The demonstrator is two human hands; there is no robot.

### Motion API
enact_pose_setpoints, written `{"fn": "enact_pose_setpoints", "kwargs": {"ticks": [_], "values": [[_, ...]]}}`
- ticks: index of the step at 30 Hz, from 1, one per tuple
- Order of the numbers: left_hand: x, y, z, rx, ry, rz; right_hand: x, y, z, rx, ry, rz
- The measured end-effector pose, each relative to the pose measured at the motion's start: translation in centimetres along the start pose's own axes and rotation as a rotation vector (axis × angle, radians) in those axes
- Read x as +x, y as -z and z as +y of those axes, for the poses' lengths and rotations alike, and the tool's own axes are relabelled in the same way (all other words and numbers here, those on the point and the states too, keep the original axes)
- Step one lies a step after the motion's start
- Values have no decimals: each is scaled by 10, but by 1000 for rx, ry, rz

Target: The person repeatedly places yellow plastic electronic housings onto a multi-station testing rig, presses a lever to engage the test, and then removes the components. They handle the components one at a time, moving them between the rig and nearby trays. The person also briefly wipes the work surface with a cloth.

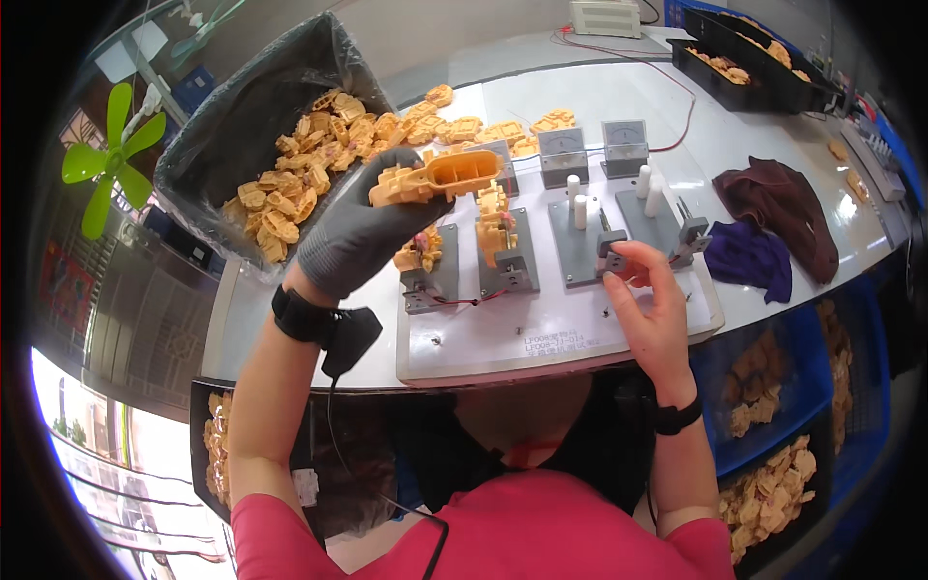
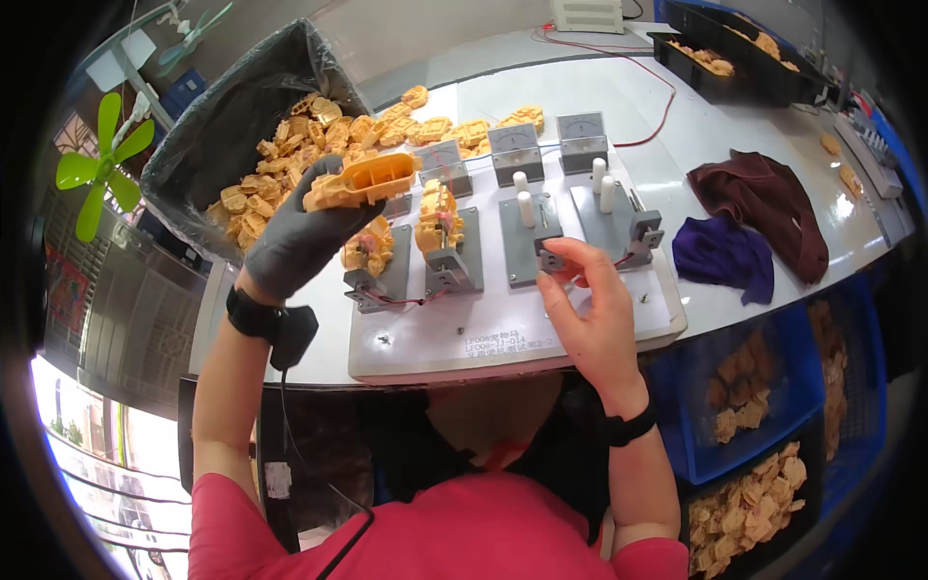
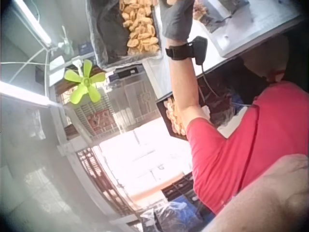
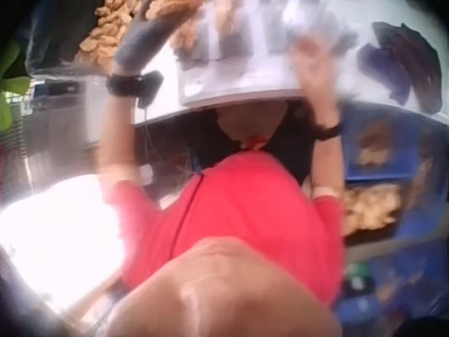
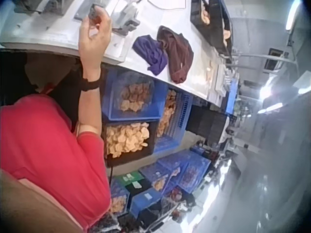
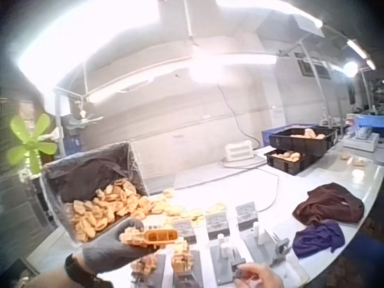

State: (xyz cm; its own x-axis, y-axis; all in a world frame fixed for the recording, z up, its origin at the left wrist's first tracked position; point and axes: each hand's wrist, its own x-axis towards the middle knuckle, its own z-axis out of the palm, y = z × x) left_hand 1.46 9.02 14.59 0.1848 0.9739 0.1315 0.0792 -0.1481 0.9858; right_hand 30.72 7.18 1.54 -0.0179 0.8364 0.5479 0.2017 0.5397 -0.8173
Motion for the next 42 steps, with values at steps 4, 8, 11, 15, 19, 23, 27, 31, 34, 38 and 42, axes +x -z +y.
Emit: {"fn": "enact_pose_setpoints", "kwargs": {"ticks": [4, 8, 11, 15, 19, 23, 27, 31, 34, 38, 42], "values": [[30, -3, 4, -119, 64, -130, 1, 3, 4, 118, 7, -9], [58, -2, 2, -17, 161, -152, 0, 2, 3, 124, 52, 17], [76, -8, -1, 91, 158, -215, 1, 2, 5, 109, 91, 24], [90, -23, 1, 147, 177, -265, 1, 2, 3, 134, 96, 24], [101, -35, 3, 106, 215, -316, 1, 3, 5, 155, 107, 28], [109, -36, -4, 194, 207, -365, 1, 4, 4, 148, 120, 31], [120, -44, -11, 860, -123, -359, 1, 4, 4, 138, 120, 34], [115, -67, -16, 1192, -540, -344, 1, 3, 4, 157, 108, 32], [105, -83, -14, 1260, -521, -358, 1, 3, 4, 145, 107, 29], [96, -93, -8, 1302, -479, -415, 1, 4, 3, 123, 105, 33], [80, -107, -5, 1332, -449, -602, 0, 5, 6, 95, 104, 34]]}}
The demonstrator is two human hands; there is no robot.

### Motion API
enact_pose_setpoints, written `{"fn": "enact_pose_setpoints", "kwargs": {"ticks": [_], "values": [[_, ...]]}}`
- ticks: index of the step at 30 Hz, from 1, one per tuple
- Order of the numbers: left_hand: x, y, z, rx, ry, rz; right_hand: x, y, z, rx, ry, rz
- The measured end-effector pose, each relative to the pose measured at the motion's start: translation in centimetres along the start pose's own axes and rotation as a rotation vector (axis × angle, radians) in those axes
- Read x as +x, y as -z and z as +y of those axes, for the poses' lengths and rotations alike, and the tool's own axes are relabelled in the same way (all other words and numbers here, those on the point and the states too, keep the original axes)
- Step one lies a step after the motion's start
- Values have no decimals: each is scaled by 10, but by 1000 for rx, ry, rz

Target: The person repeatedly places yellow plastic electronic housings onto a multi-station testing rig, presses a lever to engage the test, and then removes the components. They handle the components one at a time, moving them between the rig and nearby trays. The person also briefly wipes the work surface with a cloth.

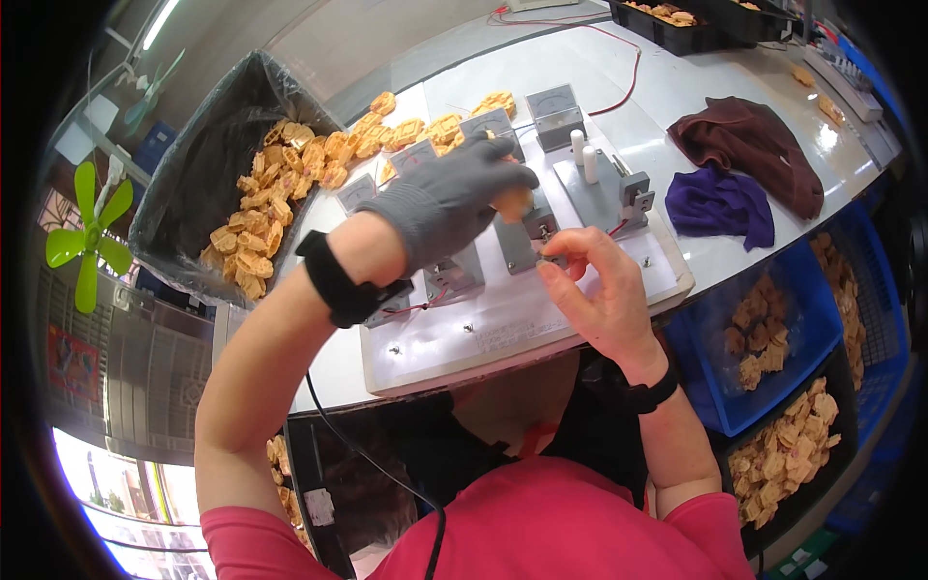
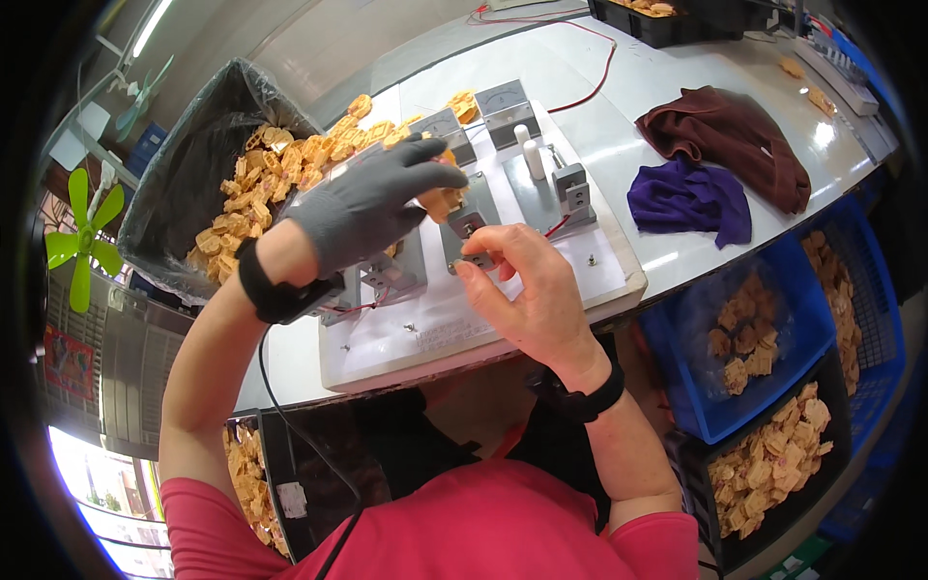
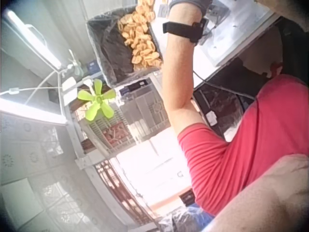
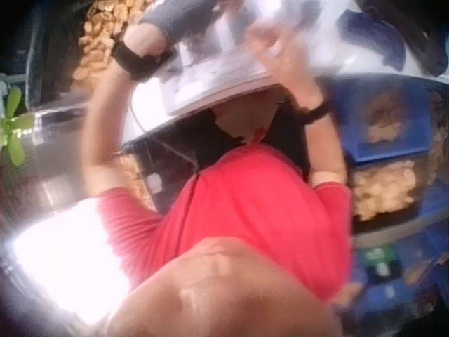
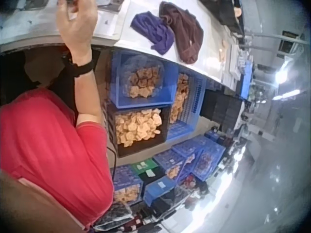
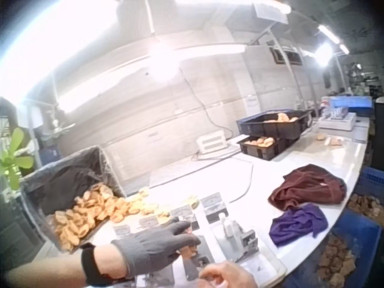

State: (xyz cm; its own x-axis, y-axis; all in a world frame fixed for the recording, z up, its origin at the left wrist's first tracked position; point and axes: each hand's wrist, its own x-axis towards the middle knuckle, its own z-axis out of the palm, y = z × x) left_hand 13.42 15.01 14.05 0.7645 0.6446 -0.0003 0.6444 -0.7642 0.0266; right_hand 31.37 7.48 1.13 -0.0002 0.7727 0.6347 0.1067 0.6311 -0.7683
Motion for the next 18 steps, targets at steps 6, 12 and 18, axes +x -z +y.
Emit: {"fn": "enact_pose_setpoints", "kwargs": {"ticks": [6, 12, 18], "values": [[-1, -16, 4, -95, 73, -73, -2, -9, -3, -92, 43, 22], [-76, 22, 22, -180, 200, 275, -3, -6, 1, -138, -26, 209], [-195, -12, 23, -275, 603, 717, -5, -6, -5, -165, -49, 81]]}}
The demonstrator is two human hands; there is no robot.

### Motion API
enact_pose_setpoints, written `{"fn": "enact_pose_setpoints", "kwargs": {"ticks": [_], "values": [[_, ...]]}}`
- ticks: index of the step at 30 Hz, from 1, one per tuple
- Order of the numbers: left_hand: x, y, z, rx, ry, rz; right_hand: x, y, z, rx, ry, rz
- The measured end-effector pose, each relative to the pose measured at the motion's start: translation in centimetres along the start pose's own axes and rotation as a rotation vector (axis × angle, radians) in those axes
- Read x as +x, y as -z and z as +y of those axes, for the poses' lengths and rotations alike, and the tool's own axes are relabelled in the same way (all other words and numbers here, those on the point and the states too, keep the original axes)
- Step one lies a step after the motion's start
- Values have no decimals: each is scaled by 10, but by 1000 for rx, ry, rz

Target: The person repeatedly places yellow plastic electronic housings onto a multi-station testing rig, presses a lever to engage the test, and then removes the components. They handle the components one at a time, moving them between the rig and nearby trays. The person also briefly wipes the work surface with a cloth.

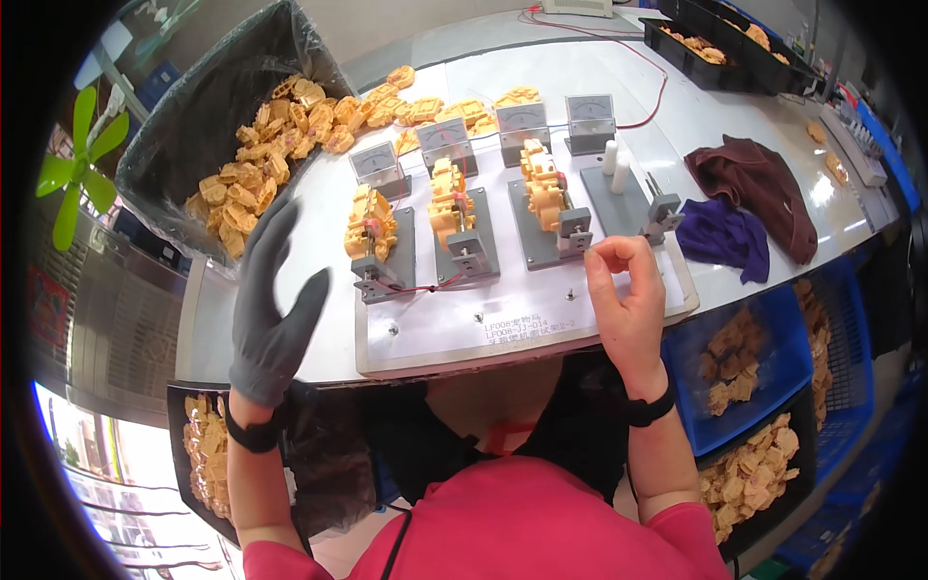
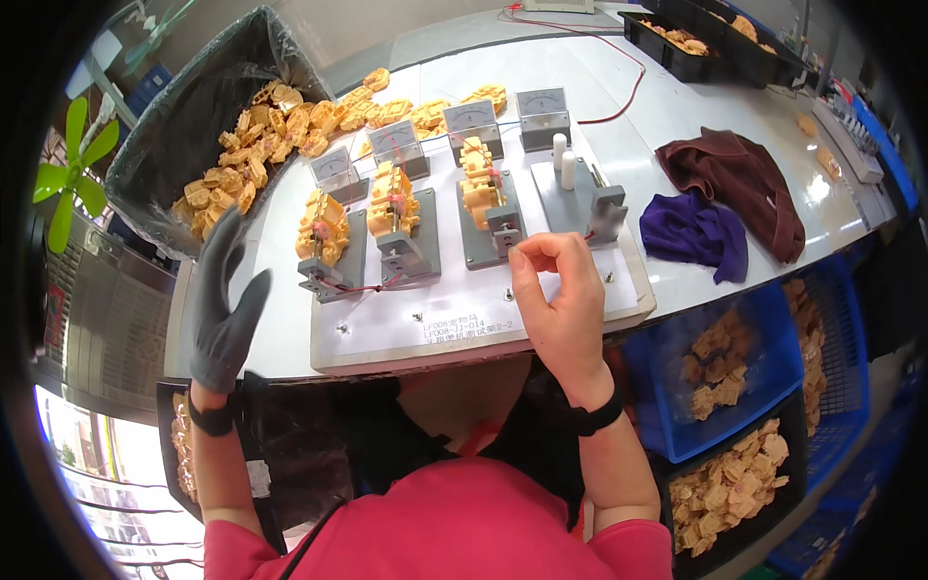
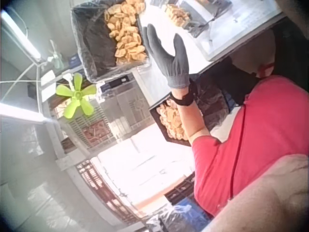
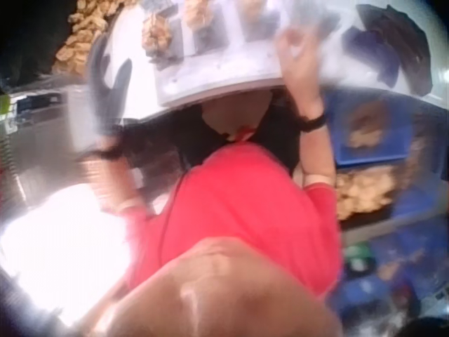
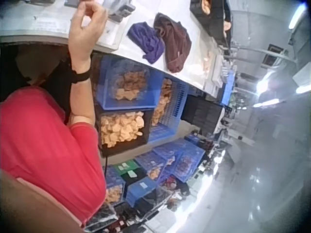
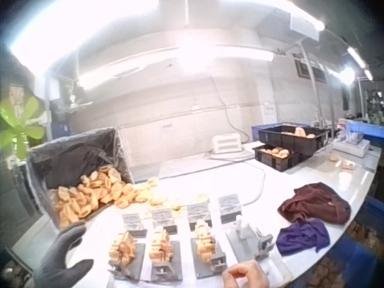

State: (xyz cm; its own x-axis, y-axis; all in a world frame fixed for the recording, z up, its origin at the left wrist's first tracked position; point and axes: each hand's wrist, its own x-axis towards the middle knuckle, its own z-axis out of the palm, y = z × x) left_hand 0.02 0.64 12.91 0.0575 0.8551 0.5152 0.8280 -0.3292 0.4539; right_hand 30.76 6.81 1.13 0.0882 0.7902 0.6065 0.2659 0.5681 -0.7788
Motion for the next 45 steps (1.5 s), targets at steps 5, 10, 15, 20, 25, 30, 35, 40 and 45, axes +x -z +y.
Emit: {"fn": "enact_pose_setpoints", "kwargs": {"ticks": [5, 10, 15, 20, 25, 30, 35, 40, 45], "values": [[-79, -4, -81, 46, 332, 113, 3, 11, -18, -186, -9, -253], [-121, -44, -128, 58, 515, 109, 2, 26, -16, -389, 38, -467], [-123, -76, -143, 149, 517, 210, 1, 24, -17, -380, -79, -470], [-112, -80, -137, 232, 548, 231, 1, 18, -15, -452, -70, -462], [-116, -80, -140, 239, 495, 275, -3, 12, -13, -497, -48, -441], [-115, -80, -136, 256, 503, 274, -2, 13, -13, -494, -88, -470], [-116, -80, -137, 251, 518, 275, -1, 14, -13, -497, -90, -479], [-115, -80, -137, 258, 503, 270, 0, 13, -14, -505, -89, -485], [-116, -81, -138, 260, 485, 281, -1, 13, -14, -463, -107, -469]]}}
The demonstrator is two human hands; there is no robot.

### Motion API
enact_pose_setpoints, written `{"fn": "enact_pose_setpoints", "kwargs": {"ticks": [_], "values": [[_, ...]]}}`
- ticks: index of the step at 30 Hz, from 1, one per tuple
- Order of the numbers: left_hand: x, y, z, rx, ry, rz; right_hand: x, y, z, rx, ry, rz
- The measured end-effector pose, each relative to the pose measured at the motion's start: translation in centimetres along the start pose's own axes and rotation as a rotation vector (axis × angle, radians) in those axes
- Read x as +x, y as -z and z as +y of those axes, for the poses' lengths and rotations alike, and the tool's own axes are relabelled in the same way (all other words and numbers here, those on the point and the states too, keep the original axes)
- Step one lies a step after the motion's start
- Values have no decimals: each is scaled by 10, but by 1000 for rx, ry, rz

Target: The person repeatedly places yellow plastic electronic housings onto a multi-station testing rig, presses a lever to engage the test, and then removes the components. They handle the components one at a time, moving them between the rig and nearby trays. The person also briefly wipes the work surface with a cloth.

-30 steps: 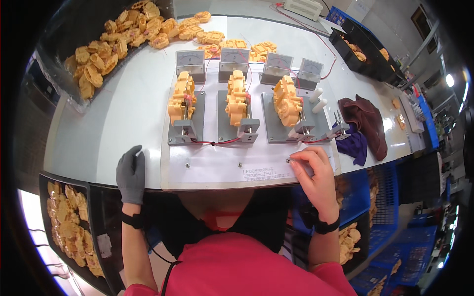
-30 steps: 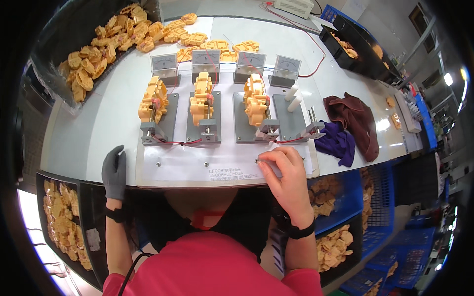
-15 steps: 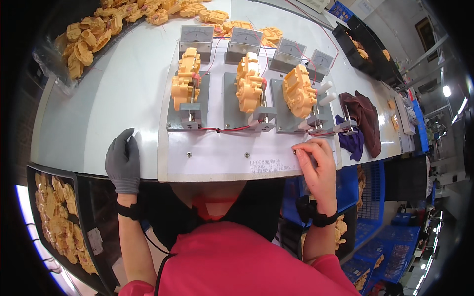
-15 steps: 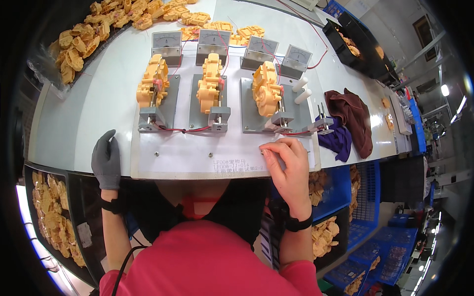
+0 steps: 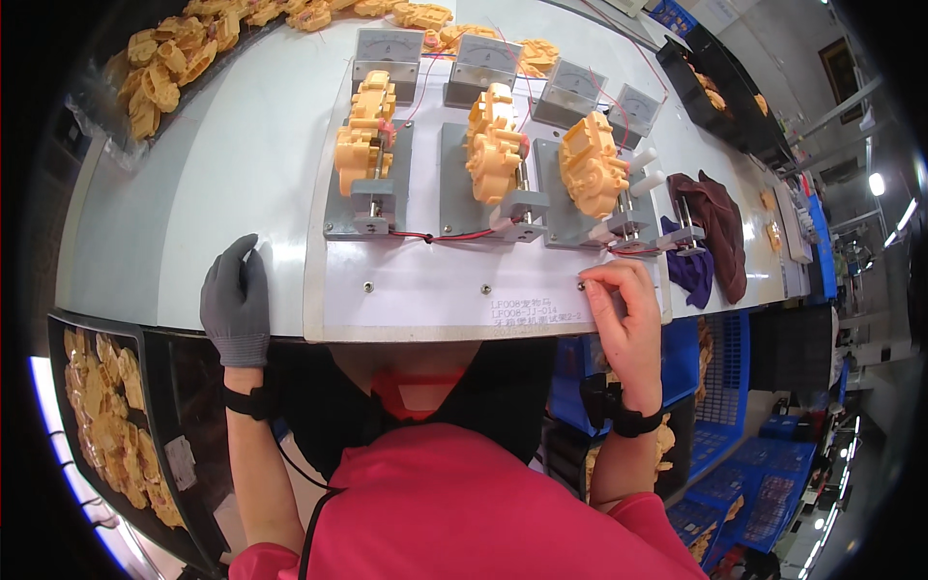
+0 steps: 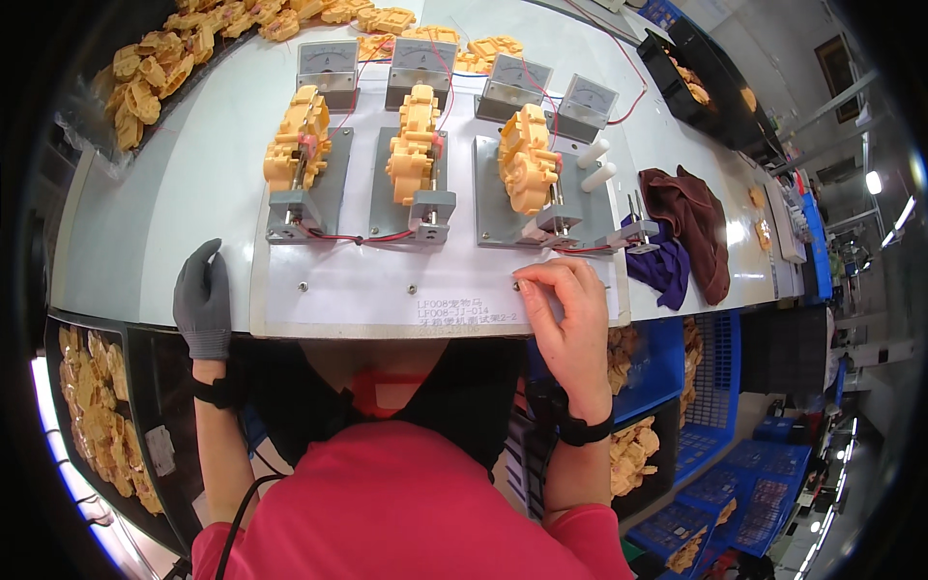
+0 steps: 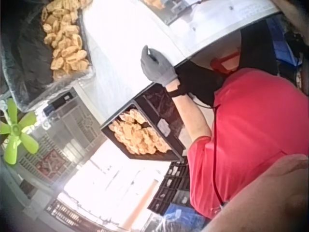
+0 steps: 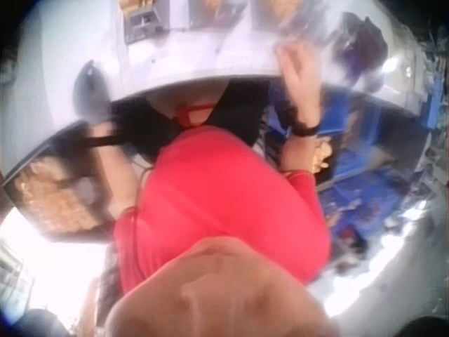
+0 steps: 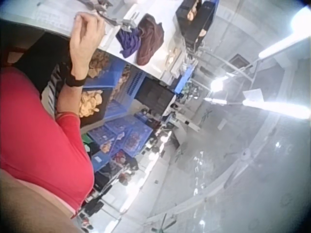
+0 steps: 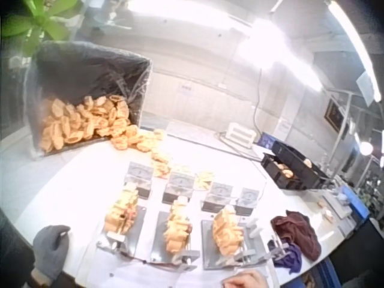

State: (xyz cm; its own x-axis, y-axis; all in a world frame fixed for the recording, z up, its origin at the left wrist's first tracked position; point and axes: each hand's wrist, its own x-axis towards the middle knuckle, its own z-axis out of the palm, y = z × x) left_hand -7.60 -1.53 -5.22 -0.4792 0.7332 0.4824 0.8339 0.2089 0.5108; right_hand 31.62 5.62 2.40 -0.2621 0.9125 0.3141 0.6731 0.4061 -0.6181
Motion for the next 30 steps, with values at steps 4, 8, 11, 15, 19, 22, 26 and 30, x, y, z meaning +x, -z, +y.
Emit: {"fn": "enact_pose_setpoints", "kwargs": {"ticks": [4, 8, 11, 15, 19, 22, 26, 30], "values": [[0, 2, 5, -14, 56, -27, 0, 0, 1, 9, 8, -4], [0, 1, 2, -15, 26, -6, 0, -1, 3, -8, 13, -9], [0, 4, 6, -10, 49, -24, 0, -2, 2, -27, 13, 4], [0, 3, 1, -17, 35, -31, -1, -2, 1, -18, -6, 3], [0, 1, 3, -16, 14, 9, -1, -3, -1, -14, -12, 3], [0, 2, 4, -4, 30, 2, -1, -3, -2, -20, -7, 4], [1, 5, 4, -5, 58, -55, -1, -3, -1, -25, -1, 6], [0, 3, 3, -5, 43, -31, -1, -3, -1, -26, -3, 2]]}}
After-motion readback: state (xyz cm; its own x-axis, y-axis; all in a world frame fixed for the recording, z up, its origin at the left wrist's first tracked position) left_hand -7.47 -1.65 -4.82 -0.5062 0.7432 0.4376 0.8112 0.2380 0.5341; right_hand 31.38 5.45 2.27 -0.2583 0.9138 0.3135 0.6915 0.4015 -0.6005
